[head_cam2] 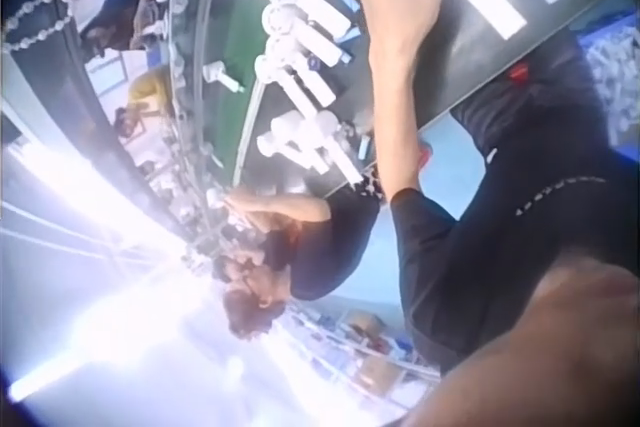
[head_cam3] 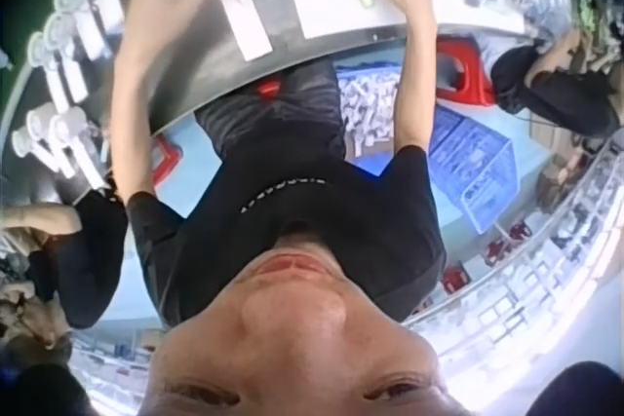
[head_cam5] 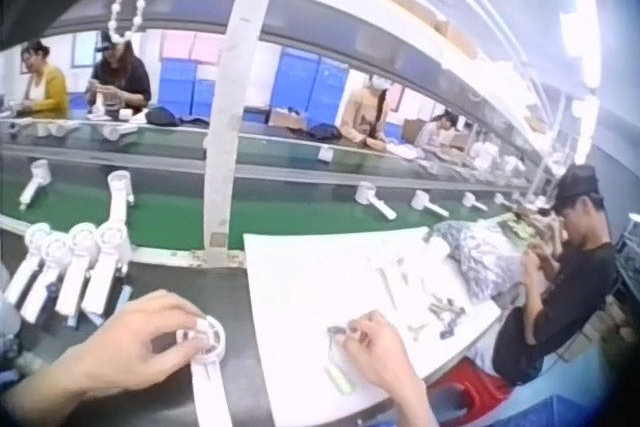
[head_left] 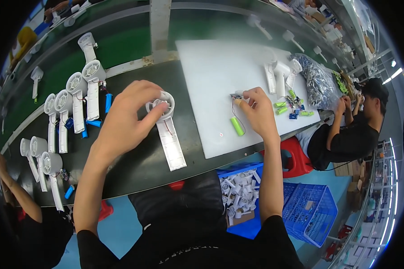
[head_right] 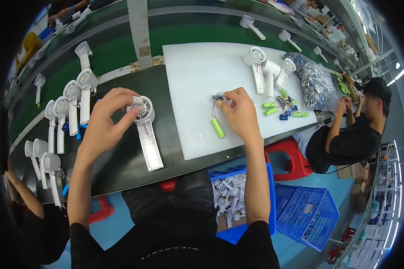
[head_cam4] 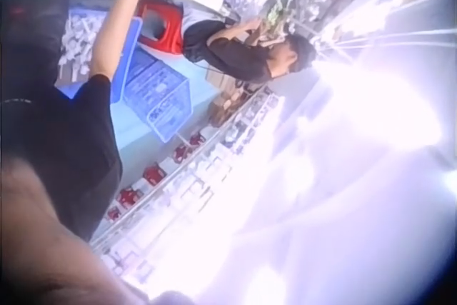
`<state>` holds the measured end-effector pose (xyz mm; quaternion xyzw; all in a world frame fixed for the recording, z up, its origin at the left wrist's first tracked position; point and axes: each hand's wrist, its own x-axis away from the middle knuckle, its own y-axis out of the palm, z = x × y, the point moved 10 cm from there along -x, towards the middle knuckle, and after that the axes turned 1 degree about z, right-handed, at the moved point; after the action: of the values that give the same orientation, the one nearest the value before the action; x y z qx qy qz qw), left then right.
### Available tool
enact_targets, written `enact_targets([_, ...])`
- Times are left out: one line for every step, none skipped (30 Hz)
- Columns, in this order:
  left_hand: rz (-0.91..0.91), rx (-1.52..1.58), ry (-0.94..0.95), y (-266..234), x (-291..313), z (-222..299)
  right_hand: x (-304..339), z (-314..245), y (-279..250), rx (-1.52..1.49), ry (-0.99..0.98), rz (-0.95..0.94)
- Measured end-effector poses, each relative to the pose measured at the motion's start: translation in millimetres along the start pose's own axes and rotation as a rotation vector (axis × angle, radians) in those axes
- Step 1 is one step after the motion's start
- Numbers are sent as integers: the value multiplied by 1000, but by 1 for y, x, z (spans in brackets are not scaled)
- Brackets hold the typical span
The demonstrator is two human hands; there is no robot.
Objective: The person assembles small portable fans by hand, inserting internal components, batteries, and wires into fan housings.
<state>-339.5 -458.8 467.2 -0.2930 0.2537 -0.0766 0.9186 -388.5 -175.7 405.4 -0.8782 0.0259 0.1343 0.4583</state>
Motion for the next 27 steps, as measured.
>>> enact_targets([3,-1,-4,2,-1,1,0,-2,1,11,-7,-1])
enact_targets([-13,-24,28,6,-3,5,1,-4,2,12,-10,-4])
enact_targets([-30,-47,60,12,-5,10,3,-16,-4,-109,-130,56])
enact_targets([-13,-61,146,20,-6,18,7,-30,-10,-232,-254,112])
enact_targets([-11,-65,194,29,-8,28,11,-46,-13,-237,-259,102])
enact_targets([-9,-69,243,39,-10,39,18,-61,-19,-255,-227,84])
enact_targets([-8,-28,232,51,-8,41,22,-75,-22,-274,-196,68])
enact_targets([-5,37,215,61,-10,44,27,-87,-26,-255,-257,95])
enact_targets([-3,101,198,69,-10,47,31,-95,-25,-249,-298,93])
enact_targets([-31,134,180,77,-10,47,34,-104,-25,-235,-334,92])
enact_targets([-32,141,182,77,-11,47,37,-114,-27,-216,-393,103])
enact_targets([-88,222,68,81,-12,36,38,-117,-27,-211,-389,103])
enact_targets([-147,299,-45,88,-12,27,40,-119,-29,-284,-390,105])
enact_targets([-154,312,-44,89,-12,26,42,-120,-30,-358,-391,106])
enact_targets([-158,311,-46,91,-10,27,42,-117,-31,-418,-371,127])
enact_targets([-119,532,-144,89,-8,22,44,-120,-27,-419,-371,129])
enact_targets([-77,751,-244,90,-5,16,43,-115,-21,-514,-293,161])
enact_targets([-78,799,-269,92,-2,14,43,-106,-17,-610,-213,190])
enact_targets([-73,791,-276,89,-1,13,40,-107,4,-731,-195,-18])
enact_targets([-65,808,-268,85,0,15,42,-110,6,-742,-197,-26])
enact_targets([-55,823,-261,79,2,16,43,-109,13,-898,-108,-76])
enact_targets([-47,812,-274,70,5,15,46,-109,22,-1052,-13,-129])
enact_targets([-58,572,-143,54,3,24,49,-105,24,-1187,27,-81])
enact_targets([-72,331,-14,41,4,31,49,-99,26,-1204,36,-79])
enact_targets([-9,335,-26,27,5,25,50,-92,18,-1213,47,-66])
enact_targets([28,164,56,6,7,23,50,-87,19,-1186,84,-88])
enact_targets([-9,129,25,0,12,16,51,-83,21,-1198,92,-94])
